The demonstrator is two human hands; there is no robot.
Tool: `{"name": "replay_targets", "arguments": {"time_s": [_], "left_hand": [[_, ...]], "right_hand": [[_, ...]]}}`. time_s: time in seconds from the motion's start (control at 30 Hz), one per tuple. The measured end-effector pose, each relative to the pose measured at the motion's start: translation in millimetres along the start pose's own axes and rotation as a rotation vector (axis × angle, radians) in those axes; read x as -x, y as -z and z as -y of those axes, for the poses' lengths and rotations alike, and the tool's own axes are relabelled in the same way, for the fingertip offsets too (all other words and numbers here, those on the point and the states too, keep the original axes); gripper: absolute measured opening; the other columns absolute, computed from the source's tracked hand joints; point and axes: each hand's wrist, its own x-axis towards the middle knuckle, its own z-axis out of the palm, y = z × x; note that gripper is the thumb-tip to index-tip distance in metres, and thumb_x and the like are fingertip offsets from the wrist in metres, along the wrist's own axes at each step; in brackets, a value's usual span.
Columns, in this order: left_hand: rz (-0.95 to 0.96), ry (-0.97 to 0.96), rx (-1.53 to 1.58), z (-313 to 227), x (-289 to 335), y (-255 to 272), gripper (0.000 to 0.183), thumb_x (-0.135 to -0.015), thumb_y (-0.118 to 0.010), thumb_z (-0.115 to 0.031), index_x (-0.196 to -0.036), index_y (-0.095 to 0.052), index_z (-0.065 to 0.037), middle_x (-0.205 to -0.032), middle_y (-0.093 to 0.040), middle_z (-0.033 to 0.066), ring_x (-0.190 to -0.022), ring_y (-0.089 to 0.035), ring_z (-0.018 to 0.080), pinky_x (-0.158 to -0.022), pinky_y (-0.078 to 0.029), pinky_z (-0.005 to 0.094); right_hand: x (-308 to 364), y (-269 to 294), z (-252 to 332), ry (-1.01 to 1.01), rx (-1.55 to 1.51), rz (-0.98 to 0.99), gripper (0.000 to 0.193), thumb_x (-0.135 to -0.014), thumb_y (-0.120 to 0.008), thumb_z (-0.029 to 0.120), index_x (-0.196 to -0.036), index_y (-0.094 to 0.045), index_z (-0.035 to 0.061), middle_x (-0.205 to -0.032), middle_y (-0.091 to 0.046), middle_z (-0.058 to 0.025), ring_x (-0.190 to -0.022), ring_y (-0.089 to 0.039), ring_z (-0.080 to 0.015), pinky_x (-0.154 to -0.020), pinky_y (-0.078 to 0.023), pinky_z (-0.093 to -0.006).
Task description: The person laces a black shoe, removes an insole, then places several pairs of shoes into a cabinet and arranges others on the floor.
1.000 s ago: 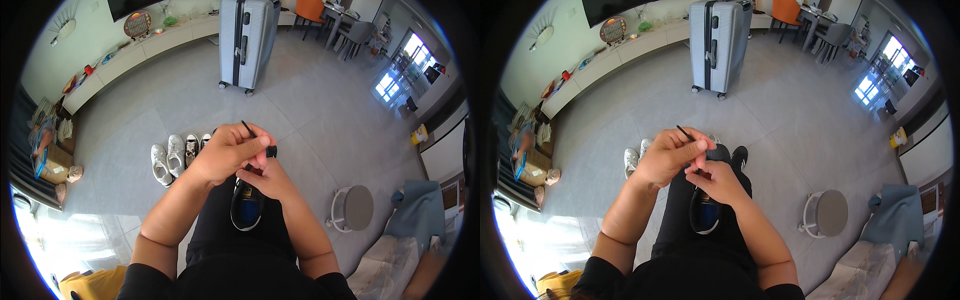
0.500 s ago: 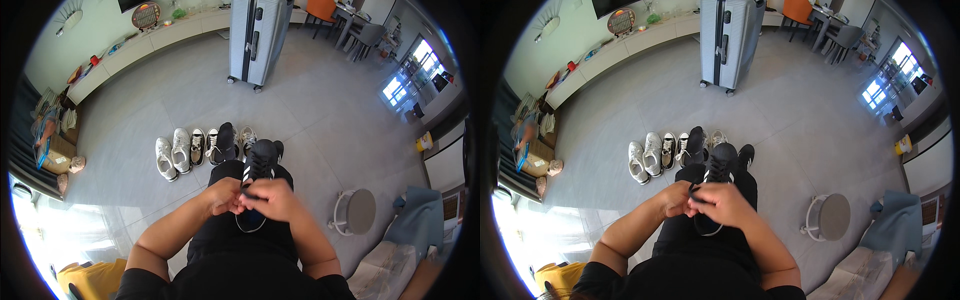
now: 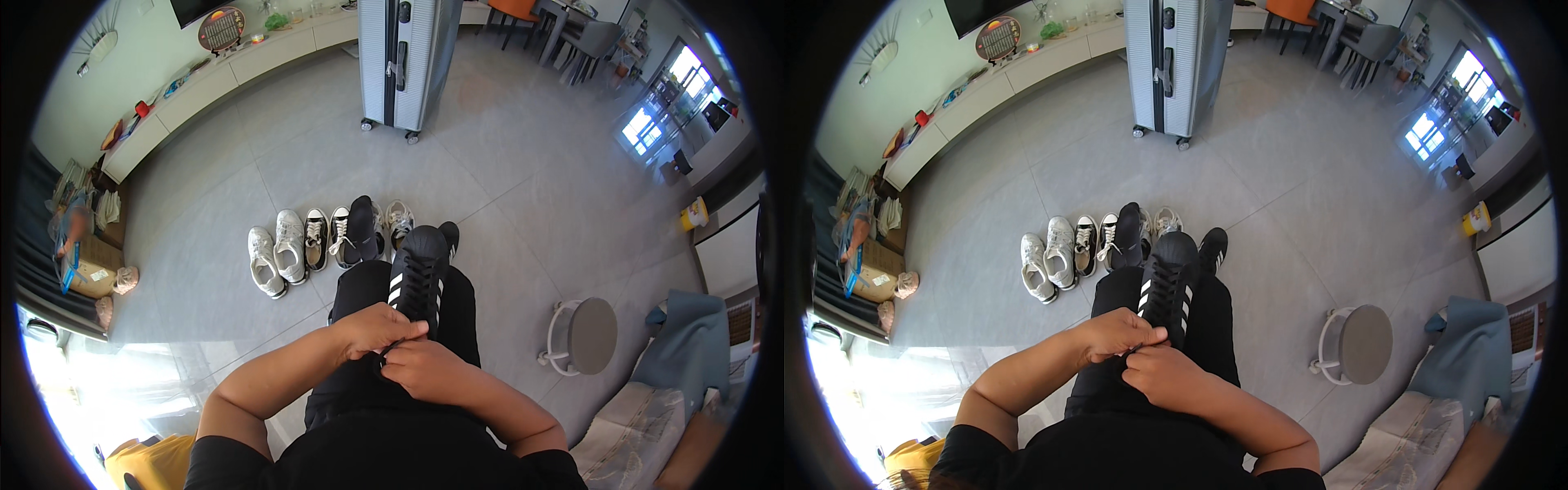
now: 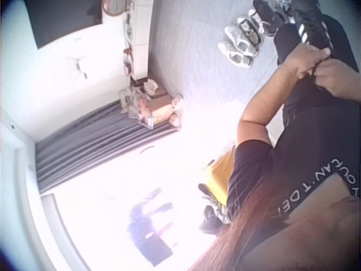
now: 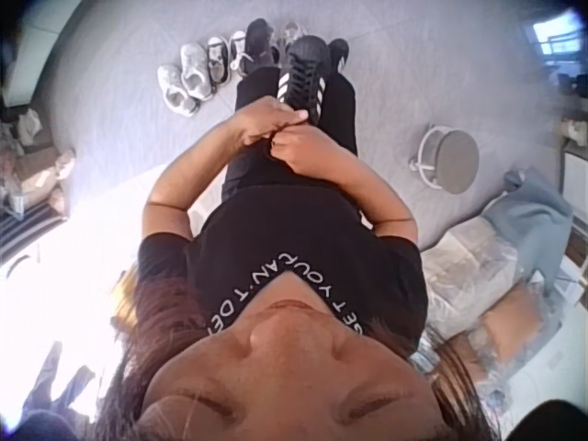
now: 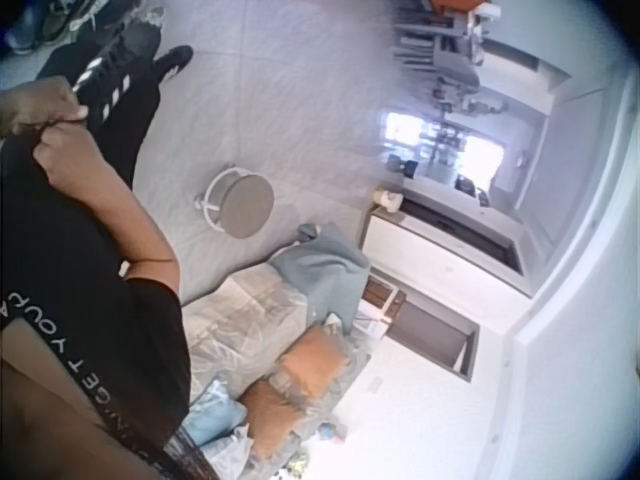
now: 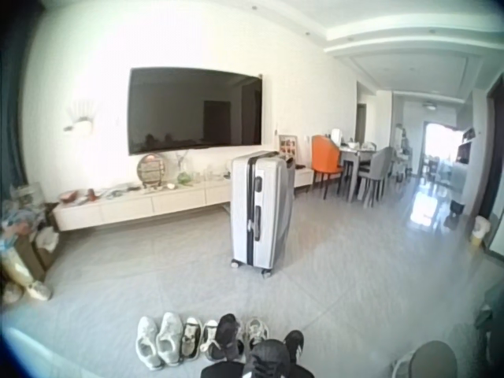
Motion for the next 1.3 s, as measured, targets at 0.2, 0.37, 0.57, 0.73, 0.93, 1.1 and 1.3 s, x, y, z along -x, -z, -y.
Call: {"name": "replay_targets", "arguments": {"time_s": [0.2, 0.37, 0.57, 0.73, 0.93, 1.1, 1.3], "left_hand": [[-0.205, -0.240, -0.692, -16.0, 11.6, 2.2, 0.025, -0.076, -0.069, -0.022, -0.060, -0.059, -0.005, -0.053, -0.057, 0.0034, -0.051, -0.057, 0.0131, -0.049, -0.045, 0.0282], [-0.647, -0.510, -1.299, -13.0, 14.6, -8.5, 0.015, -0.070, -0.062, -0.020, -0.067, -0.061, -0.006, -0.063, -0.062, 0.0094, -0.063, -0.062, 0.0307, -0.057, -0.050, 0.0419], [-0.595, -0.654, -0.979, -8.6, 6.5, -4.3, 0.015, -0.070, -0.068, -0.015, -0.077, -0.062, -0.003, -0.066, -0.063, 0.0093, -0.060, -0.063, 0.0250, -0.054, -0.048, 0.0348], [-0.492, -0.330, -0.564, -5.1, -3.0, 7.4, 0.018, -0.069, -0.067, -0.014, -0.081, -0.063, 0.000, -0.070, -0.065, 0.0116, -0.066, -0.064, 0.0251, -0.061, -0.051, 0.0317], [-0.533, -0.714, -0.752, 5.5, 1.3, -6.1, 0.013, -0.071, -0.066, -0.011, -0.080, -0.062, -0.002, -0.070, -0.061, 0.0099, -0.064, -0.061, 0.0256, -0.058, -0.049, 0.0340], [-0.672, -1.219, -1.252, 11.2, -2.3, 1.4, 0.017, -0.064, -0.065, -0.004, -0.080, -0.062, -0.005, -0.073, -0.056, 0.0052, -0.068, -0.058, 0.0222, -0.052, -0.047, 0.0315], [-0.560, -1.390, -1.512, -1.5, 5.1, 13.8, 0.023, -0.059, -0.064, -0.008, -0.081, -0.062, -0.004, -0.079, -0.056, 0.0040, -0.071, -0.057, 0.0198, -0.051, -0.047, 0.0285]], "right_hand": [[3.0, 7.1, 4.8, 0.026, -0.194, -0.099, 0.009, -0.071, -0.061, 0.003, -0.080, -0.063, 0.0021, -0.081, -0.057, -0.0083, -0.079, -0.058, -0.0248, -0.074, -0.048, -0.0325], [20.8, 34.2, -7.6, -0.300, -0.379, -0.205, 0.016, -0.075, -0.070, 0.009, -0.087, -0.066, -0.0004, -0.085, -0.063, -0.0113, -0.074, -0.062, -0.0250, -0.067, -0.050, -0.0313], [33.8, 26.2, -33.1, -0.772, -1.030, -0.606, 0.016, -0.082, -0.059, -0.002, -0.097, -0.063, -0.0036, -0.084, -0.066, -0.0081, -0.073, -0.063, -0.0120, -0.068, -0.051, -0.0229], [45.9, 20.9, -39.7, -0.674, -1.017, -0.528, 0.014, -0.082, -0.060, -0.001, -0.096, -0.062, -0.0043, -0.085, -0.066, -0.0096, -0.073, -0.062, -0.0122, -0.068, -0.050, -0.0226], [60.9, 28.0, -51.5, -0.794, -1.103, -0.647, 0.014, -0.082, -0.062, 0.003, -0.095, -0.062, -0.0028, -0.079, -0.065, -0.0096, -0.066, -0.060, -0.0121, -0.061, -0.048, -0.0221], [25.7, 29.6, -49.8, -0.909, -1.208, -0.797, 0.014, -0.084, -0.063, 0.009, -0.095, -0.064, -0.0008, -0.076, -0.064, -0.0091, -0.060, -0.055, -0.0101, -0.056, -0.046, -0.0211], [-14.5, 40.8, -56.6, -0.899, -1.063, -0.625, 0.012, -0.085, -0.063, 0.009, -0.093, -0.065, 0.0008, -0.075, -0.063, -0.0059, -0.060, -0.055, -0.0092, -0.055, -0.044, -0.0208]]}}
